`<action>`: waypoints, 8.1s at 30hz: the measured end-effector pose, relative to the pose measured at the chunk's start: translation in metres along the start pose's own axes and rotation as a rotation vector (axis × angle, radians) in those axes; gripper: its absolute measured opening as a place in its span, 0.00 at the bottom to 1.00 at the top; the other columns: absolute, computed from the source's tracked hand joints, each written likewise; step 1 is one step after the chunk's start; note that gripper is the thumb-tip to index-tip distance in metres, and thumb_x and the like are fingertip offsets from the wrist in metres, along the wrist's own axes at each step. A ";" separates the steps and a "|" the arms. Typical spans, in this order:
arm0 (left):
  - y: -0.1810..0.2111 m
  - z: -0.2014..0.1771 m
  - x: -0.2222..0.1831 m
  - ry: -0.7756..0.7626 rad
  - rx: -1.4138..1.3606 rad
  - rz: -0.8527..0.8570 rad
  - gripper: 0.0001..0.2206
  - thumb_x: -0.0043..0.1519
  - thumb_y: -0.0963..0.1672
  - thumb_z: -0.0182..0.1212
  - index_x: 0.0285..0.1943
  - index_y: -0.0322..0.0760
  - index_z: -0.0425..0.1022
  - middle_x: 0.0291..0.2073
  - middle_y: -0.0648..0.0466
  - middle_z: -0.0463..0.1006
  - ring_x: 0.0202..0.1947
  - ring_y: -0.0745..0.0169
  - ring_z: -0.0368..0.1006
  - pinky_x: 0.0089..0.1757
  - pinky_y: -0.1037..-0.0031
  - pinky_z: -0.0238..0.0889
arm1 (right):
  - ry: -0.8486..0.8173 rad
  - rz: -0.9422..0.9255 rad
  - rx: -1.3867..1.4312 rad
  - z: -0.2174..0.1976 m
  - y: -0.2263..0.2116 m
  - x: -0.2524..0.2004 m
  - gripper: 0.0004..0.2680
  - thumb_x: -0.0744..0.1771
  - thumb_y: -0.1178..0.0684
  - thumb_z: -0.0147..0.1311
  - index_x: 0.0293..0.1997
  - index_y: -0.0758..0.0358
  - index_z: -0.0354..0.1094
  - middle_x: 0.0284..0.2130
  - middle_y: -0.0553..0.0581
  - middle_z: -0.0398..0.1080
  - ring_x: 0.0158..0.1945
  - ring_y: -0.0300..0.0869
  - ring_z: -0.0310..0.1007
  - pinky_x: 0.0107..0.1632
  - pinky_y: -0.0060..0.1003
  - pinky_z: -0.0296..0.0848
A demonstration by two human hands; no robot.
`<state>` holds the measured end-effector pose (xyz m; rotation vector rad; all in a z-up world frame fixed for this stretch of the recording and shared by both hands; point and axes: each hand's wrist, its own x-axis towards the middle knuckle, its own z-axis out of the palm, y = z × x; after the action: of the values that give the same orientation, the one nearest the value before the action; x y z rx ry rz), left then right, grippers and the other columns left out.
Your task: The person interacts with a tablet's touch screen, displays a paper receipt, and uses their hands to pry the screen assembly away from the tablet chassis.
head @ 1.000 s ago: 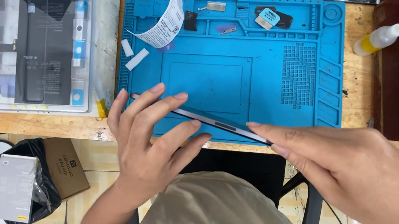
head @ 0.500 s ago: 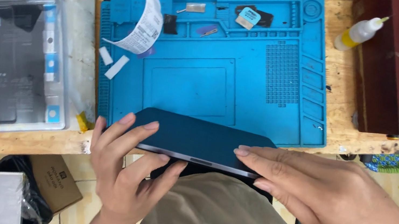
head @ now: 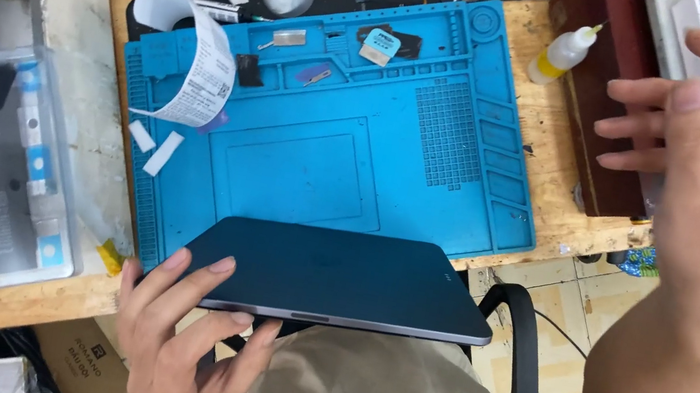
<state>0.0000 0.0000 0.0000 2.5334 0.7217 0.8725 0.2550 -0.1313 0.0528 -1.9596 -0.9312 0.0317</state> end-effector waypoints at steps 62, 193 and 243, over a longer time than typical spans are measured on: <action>-0.005 -0.003 -0.001 0.104 -0.120 0.118 0.07 0.51 0.43 0.60 0.31 0.44 0.64 0.41 0.52 0.69 0.48 0.53 0.62 0.53 0.54 0.44 | -0.392 -0.917 0.177 0.248 -0.011 0.081 0.06 0.65 0.59 0.44 0.45 0.65 0.60 0.34 0.57 0.60 0.37 0.46 0.59 0.38 0.40 0.64; -0.011 -0.013 0.013 -0.271 0.014 0.009 0.14 0.46 0.46 0.65 0.33 0.42 0.61 0.46 0.50 0.66 0.56 0.49 0.53 0.58 0.60 0.40 | -0.426 -0.413 -0.213 0.000 -0.022 -0.071 0.06 0.57 0.57 0.52 0.33 0.59 0.63 0.29 0.50 0.65 0.34 0.41 0.66 0.38 0.29 0.69; -0.022 -0.008 0.010 0.066 -0.190 0.051 0.09 0.51 0.38 0.60 0.33 0.34 0.62 0.47 0.36 0.56 0.50 0.38 0.61 0.50 0.59 0.68 | -0.510 -0.539 -0.258 0.041 -0.040 -0.069 0.11 0.56 0.52 0.57 0.38 0.53 0.65 0.30 0.49 0.66 0.32 0.42 0.66 0.37 0.37 0.66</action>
<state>-0.0062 0.0248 0.0002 2.3743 0.5666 0.9961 0.1673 -0.1324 0.0368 -1.8984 -1.8549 0.1097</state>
